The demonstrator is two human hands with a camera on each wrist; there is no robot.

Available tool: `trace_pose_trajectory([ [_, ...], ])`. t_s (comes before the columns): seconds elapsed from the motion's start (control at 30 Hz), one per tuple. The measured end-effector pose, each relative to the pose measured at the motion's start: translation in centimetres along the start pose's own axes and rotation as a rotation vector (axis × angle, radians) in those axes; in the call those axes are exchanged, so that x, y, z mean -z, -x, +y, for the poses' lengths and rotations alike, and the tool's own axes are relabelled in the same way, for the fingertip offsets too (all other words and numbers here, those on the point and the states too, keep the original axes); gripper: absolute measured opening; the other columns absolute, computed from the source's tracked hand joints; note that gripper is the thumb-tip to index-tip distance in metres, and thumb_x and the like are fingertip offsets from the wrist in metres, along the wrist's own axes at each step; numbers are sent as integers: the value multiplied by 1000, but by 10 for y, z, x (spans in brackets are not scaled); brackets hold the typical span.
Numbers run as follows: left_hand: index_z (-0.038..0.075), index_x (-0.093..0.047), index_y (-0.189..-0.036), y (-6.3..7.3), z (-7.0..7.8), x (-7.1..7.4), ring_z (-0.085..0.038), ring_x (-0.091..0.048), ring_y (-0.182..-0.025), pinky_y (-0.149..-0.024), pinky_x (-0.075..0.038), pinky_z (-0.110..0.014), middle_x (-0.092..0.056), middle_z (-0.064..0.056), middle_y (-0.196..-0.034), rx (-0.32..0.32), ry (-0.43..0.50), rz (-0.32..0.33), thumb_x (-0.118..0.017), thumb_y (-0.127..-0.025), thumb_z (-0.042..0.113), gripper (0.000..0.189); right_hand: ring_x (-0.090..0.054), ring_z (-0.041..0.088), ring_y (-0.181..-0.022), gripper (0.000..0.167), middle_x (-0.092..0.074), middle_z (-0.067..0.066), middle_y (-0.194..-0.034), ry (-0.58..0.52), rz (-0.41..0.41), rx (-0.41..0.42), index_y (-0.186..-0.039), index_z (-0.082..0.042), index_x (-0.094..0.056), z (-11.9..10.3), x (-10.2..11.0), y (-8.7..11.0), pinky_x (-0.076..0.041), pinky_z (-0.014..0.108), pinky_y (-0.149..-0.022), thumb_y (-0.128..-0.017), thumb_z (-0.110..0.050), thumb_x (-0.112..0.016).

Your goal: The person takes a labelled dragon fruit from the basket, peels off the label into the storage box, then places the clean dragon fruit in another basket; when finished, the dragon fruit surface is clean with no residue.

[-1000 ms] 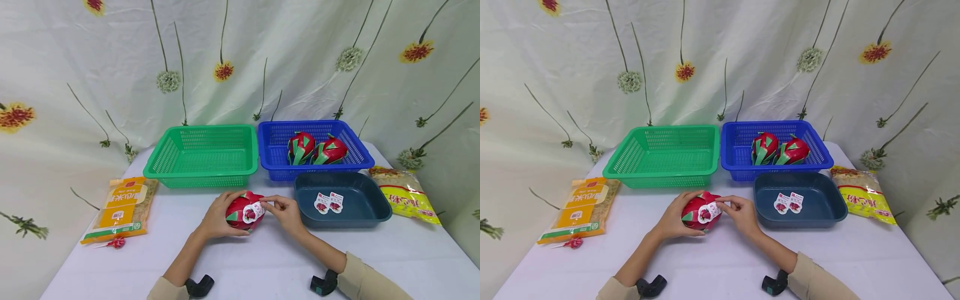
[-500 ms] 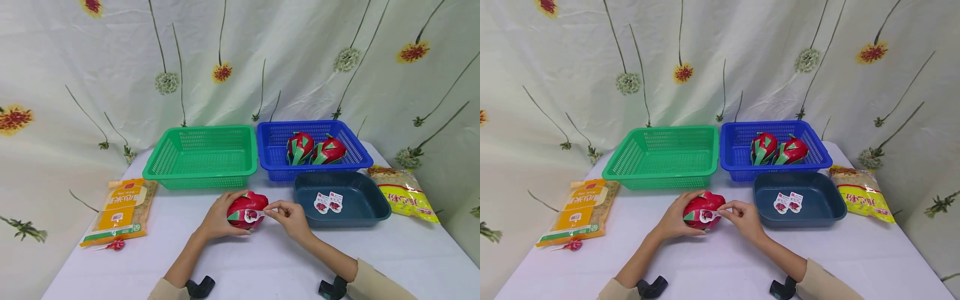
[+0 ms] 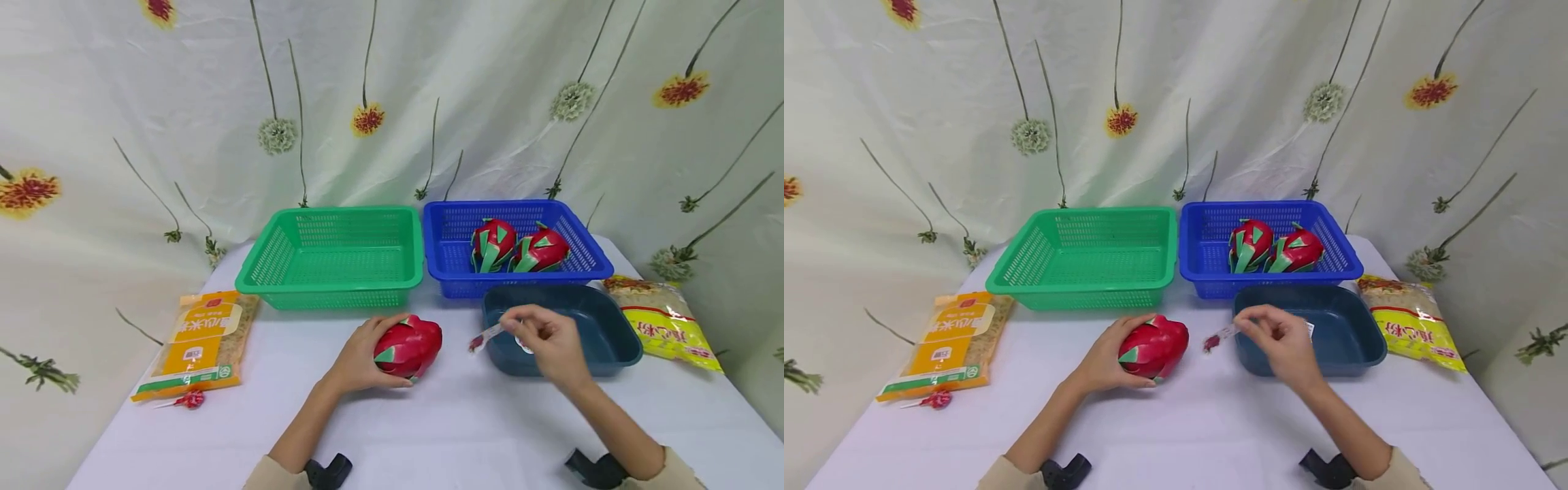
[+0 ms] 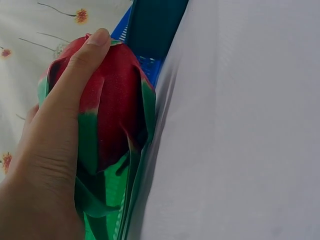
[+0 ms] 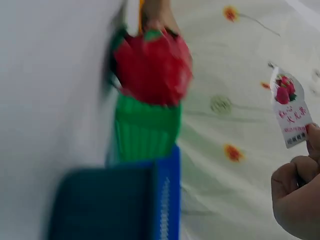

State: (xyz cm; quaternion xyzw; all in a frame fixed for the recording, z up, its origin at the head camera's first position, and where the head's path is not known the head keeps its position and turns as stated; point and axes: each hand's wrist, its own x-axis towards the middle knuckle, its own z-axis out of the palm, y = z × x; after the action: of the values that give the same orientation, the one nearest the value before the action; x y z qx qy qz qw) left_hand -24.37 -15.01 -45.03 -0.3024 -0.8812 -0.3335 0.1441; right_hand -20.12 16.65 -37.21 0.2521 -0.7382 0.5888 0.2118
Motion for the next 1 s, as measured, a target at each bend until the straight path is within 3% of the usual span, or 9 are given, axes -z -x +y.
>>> trace_pose_trajectory([
  [0.07,40,-34,-139,0,0,1,-14,-46,-109,-78,-50,-35,-47,8,-120,7,1,-16,-77,-53,64,99,-28,13,-44,12,-31,-1,-53,126,19,-39,-94,1,-66,-2,30,-7,-24,27,-37,-84,7,-61],
  [0.17,40,-34,-139,1,0,2,-15,-47,-109,-77,-51,-35,-47,7,-120,13,5,-30,-77,-54,65,98,-32,13,-48,11,-32,-1,-55,328,-28,-114,-97,-1,-65,2,73,-16,-26,26,-38,-87,-3,-62],
  [0.27,41,-34,-139,1,0,2,-15,-46,-110,-78,-50,-37,-47,7,-120,17,2,-29,-76,-54,66,98,-36,14,-54,13,-35,0,-60,482,-188,-181,-98,-3,-65,15,106,-23,-30,25,-42,-89,-12,-61],
  [0.4,43,-33,-138,2,-2,2,-12,-45,-109,-81,-48,-37,-47,11,-119,28,-6,-23,-73,-52,71,98,-41,12,-58,12,-45,-1,-64,601,-408,-234,-94,-5,-66,38,132,-29,-37,23,-48,-88,-15,-63],
  [0.53,45,-33,-137,2,-3,2,-10,-45,-108,-82,-48,-37,-46,14,-118,39,-6,-19,-71,-51,74,98,-45,13,-61,12,-50,-2,-64,624,-543,-278,-92,-4,-66,62,139,-34,-41,23,-54,-88,-14,-62],
  [0.67,45,-33,-137,2,-3,2,-10,-45,-108,-81,-48,-37,-46,13,-118,36,-4,-19,-71,-51,73,98,-45,15,-62,15,-46,-2,-61,627,-615,-335,-93,-4,-66,80,135,-37,-39,24,-53,-88,-18,-62],
  [1.0,45,-33,-137,-1,-2,1,-11,-45,-109,-81,-48,-36,-46,13,-118,33,1,-24,-70,-52,74,98,-37,13,-54,7,-39,-4,-57,761,-571,-282,-89,-10,-68,110,125,-36,-32,24,-48,-85,-15,-65],
])
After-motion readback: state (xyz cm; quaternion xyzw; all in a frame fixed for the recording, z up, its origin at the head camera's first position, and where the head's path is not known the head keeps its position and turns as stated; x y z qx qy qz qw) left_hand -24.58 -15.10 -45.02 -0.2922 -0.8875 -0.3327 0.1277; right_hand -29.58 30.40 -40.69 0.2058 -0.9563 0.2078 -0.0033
